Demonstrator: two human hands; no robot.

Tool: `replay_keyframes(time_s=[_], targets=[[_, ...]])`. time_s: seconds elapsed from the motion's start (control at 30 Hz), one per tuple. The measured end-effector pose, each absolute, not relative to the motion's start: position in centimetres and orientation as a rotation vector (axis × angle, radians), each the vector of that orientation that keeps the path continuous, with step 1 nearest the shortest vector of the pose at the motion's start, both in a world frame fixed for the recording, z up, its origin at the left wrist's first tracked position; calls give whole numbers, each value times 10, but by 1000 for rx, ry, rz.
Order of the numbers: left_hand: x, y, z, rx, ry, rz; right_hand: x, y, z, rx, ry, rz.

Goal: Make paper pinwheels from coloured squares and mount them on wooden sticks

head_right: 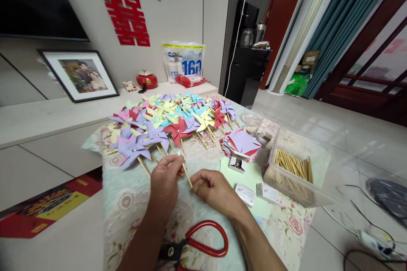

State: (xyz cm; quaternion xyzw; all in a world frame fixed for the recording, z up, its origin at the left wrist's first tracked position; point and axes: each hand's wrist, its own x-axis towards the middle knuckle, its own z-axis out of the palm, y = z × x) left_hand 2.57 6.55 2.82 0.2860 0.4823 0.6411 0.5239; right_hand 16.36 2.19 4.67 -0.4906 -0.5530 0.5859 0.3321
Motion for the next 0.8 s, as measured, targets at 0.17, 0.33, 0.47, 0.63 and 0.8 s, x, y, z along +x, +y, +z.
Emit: replay_keyframes(time_s=[0.17, 0.33, 0.47, 0.63, 0.8], targets=[[28, 66, 15, 998, 1369, 1225, 165, 24, 39, -1382, -1465, 1421], [29, 63, 14, 1566, 1719, 805, 166, 27, 31, -1533, -1706, 856], [31, 59, 17, 1797, 1769, 598, 169, 26, 37, -1521, -1684, 743], [31, 60, 15, 1890, 1780, 599, 190, 27, 68, -1538, -1826, 441], [31, 62, 13, 1861, 1814, 736, 238, 50, 122, -1826, -2079, -3]])
